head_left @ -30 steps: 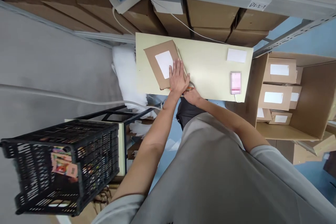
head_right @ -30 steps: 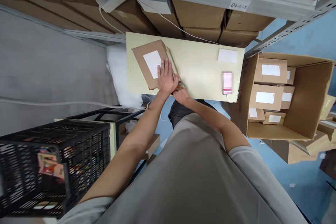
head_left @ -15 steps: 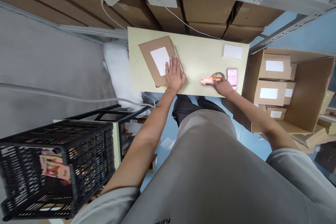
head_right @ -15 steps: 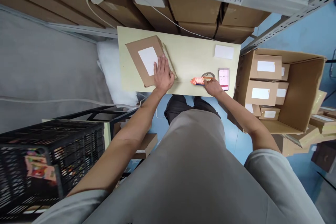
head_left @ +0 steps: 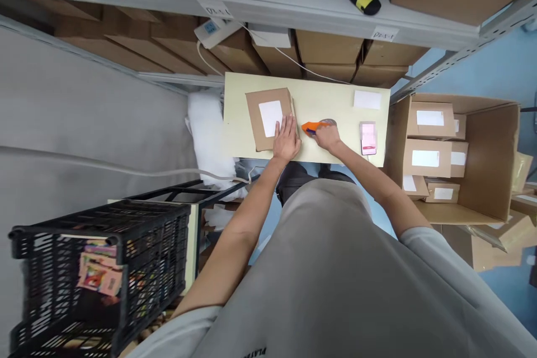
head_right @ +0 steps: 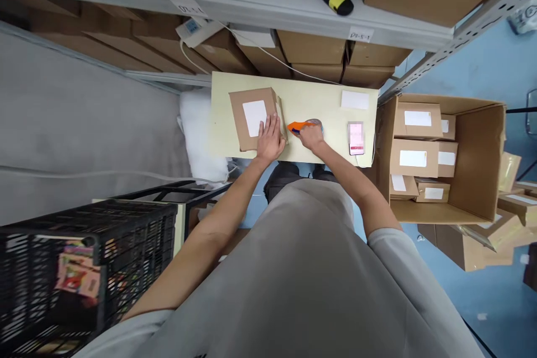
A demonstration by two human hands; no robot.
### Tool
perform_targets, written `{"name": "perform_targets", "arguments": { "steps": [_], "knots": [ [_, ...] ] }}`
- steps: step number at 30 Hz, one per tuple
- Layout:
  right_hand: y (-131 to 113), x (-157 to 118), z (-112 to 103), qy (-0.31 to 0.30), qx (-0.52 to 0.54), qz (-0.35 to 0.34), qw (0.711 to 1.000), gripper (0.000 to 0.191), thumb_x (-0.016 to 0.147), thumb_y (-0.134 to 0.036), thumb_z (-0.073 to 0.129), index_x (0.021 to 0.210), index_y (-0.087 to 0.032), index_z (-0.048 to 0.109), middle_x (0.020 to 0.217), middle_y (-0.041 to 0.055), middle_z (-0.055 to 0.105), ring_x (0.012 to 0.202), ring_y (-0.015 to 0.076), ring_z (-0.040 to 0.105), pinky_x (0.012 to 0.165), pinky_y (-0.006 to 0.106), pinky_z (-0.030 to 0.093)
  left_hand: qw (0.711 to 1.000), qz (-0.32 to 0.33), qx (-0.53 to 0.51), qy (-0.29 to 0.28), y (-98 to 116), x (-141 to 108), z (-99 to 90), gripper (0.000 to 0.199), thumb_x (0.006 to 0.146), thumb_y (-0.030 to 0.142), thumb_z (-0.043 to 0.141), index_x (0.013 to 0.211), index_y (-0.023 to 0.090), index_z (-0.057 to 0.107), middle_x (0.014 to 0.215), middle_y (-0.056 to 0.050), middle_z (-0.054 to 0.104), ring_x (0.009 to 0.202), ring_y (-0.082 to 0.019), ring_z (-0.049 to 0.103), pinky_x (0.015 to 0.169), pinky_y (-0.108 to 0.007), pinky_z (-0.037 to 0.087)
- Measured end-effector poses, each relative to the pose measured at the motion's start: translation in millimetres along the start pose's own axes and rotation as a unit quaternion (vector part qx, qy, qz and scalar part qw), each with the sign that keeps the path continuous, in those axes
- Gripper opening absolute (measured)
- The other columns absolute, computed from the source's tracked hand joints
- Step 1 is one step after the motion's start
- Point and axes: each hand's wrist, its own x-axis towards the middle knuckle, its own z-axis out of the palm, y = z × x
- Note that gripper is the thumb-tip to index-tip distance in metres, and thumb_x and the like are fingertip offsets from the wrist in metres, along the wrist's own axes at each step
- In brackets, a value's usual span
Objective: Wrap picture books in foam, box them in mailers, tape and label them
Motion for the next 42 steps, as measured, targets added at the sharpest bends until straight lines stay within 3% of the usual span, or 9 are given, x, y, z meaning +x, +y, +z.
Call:
{"name": "perform_targets", "arguments": {
  "steps": [3,7,12,15,18,23,29,37,42],
  "knots": [
    [-17.6,14.4,-6.3,-0.013,0.004,0.024,1.000,0.036,0.114,-0.030,0.056,0.129,-0.009,0.081,0.139,0.0264,0.081,0.130,0.0366,0.076,0.107,0.045,0.058,1.000,0.011,0.007,0.001,-0.5,-1.2,-0.2,0.086,0.099,0.025,0.046,0.180,0.001,0.031,0.191,-0.016,0.021,0.181,-0.035,0.014,0.149,-0.060,0.005],
    [-22.3,25.7,-23.7,0.003,0.007,0.059,0.998,0.040,0.114,-0.020,0.048,0.129,-0.002,0.080,0.130,0.0321,0.082,0.123,0.0377,0.080,0.098,0.046,0.061,0.999,0.045,0.000,-0.008,-10.1,-7.0,-2.9,0.086,0.097,0.023,0.048,0.180,0.004,0.033,0.190,-0.016,0.025,0.180,-0.034,0.017,0.149,-0.060,0.008],
    [-15.5,9.3,-58.5,0.059,0.025,0.084,0.994,0.055,0.120,-0.042,0.045,0.132,-0.001,0.079,0.133,0.0337,0.081,0.127,0.0374,0.079,0.105,0.041,0.059,0.998,0.055,-0.039,0.006,-14.3,-11.5,-10.4,0.081,0.098,0.024,0.048,0.176,0.006,0.041,0.187,-0.017,0.035,0.179,-0.033,0.026,0.148,-0.059,0.015],
    [-18.5,-7.2,-87.8,0.092,0.087,0.135,0.983,0.060,0.119,-0.057,0.046,0.134,-0.008,0.077,0.127,0.0282,0.084,0.122,0.0374,0.082,0.101,0.040,0.060,0.993,0.051,-0.082,0.069,0.4,2.9,-25.3,0.081,0.099,0.029,0.052,0.178,0.011,0.039,0.185,-0.019,0.039,0.175,-0.034,0.035,0.145,-0.060,0.027],
    [-27.6,-16.3,-129.3,0.157,0.138,0.163,0.964,0.061,0.117,-0.064,0.046,0.139,-0.014,0.073,0.122,0.0236,0.086,0.119,0.0388,0.084,0.100,0.041,0.062,0.972,0.118,-0.110,0.172,25.2,36.8,-57.8,0.080,0.099,0.028,0.055,0.177,0.014,0.040,0.183,-0.020,0.043,0.175,-0.034,0.036,0.142,-0.060,0.033],
    [-40.3,-3.3,-215.0,0.292,0.179,0.108,0.933,0.054,0.113,-0.053,0.047,0.150,-0.014,0.058,0.122,0.0213,0.085,0.114,0.0425,0.082,0.098,0.051,0.064,0.919,0.162,-0.149,0.327,63.6,111.2,-144.8,0.058,0.107,0.029,0.053,0.164,0.018,0.055,0.170,-0.022,0.058,0.167,-0.034,0.049,0.139,-0.057,0.039],
    [-37.9,54.4,-295.4,0.349,0.110,-0.009,0.931,0.044,0.107,-0.029,0.044,0.143,-0.006,0.054,0.130,0.0293,0.079,0.120,0.0438,0.076,0.106,0.058,0.060,0.905,0.174,-0.167,0.351,72.8,156.6,-214.9,0.060,0.100,0.015,0.053,0.160,0.020,0.057,0.163,-0.018,0.062,0.157,-0.032,0.057,0.136,-0.053,0.045],
    [-38.2,106.7,-318.3,0.326,0.006,0.019,0.945,0.047,0.107,-0.022,0.047,0.147,-0.004,0.062,0.152,0.0289,0.071,0.148,0.0411,0.060,0.133,0.064,0.038,0.937,0.161,-0.156,0.267,29.6,108.5,-195.5,0.056,0.101,0.015,0.053,0.156,0.019,0.060,0.158,-0.018,0.065,0.152,-0.032,0.060,0.133,-0.053,0.047],
    [-42.2,98.4,-261.2,0.452,0.096,0.012,0.886,0.061,0.116,-0.034,0.031,0.172,-0.012,0.043,0.174,0.0242,0.051,0.162,0.0429,0.045,0.137,0.073,0.028,0.965,0.109,-0.155,0.180,-15.0,58.1,-142.8,0.053,0.102,0.017,0.053,0.155,0.019,0.061,0.157,-0.019,0.067,0.152,-0.033,0.061,0.132,-0.058,0.048]
  ]
}}
